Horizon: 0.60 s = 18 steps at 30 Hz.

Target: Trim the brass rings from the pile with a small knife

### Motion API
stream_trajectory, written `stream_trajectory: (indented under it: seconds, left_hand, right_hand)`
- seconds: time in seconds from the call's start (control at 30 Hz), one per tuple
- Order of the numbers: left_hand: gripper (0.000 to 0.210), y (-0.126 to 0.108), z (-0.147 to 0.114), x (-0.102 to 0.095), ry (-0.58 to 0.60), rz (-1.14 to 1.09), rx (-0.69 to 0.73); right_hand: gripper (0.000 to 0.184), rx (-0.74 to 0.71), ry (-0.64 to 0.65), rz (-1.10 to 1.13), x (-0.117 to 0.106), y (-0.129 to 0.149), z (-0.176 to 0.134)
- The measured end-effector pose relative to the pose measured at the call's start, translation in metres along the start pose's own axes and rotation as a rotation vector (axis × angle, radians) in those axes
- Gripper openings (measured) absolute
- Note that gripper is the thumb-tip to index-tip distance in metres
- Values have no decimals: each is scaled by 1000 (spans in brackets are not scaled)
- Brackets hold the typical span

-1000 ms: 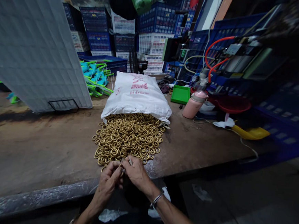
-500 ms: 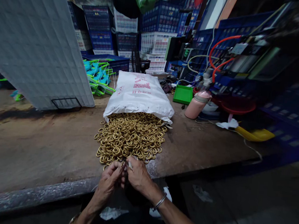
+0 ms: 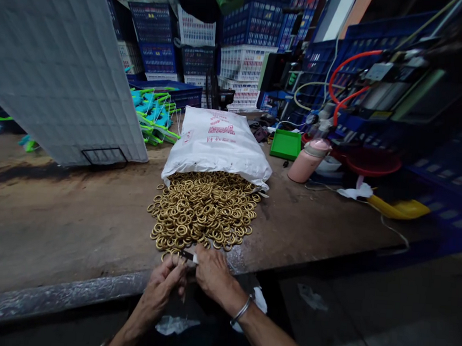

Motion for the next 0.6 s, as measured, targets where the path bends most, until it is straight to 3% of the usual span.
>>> stream_trajectory:
  seconds: [0.13, 0.23, 0.33, 0.6]
  left_hand:
    - [28, -2, -28, 12, 100, -215, -58]
    - [31, -1, -42, 6, 19, -403, -96]
    - [29, 2, -49, -8, -88, -451, -103]
    - [18, -1, -54, -28, -174, -557, -28]
  right_hand:
    - [25, 19, -30, -57, -1, 3, 5]
    - [28, -93, -55, -50, 3, 20, 7]
    - [30, -162, -67, -51, 9, 40, 9]
    - [22, -121, -99, -133, 20, 56, 24]
Point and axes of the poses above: each hand's wrist, its own z-axis towards the middle knuckle, its own x-axis out of the palm, y = z × x, the point moved 5 cm from there along z, towards the middle knuckle, and after that the axes turned 13 degrees about y, right-handed, at the moved point
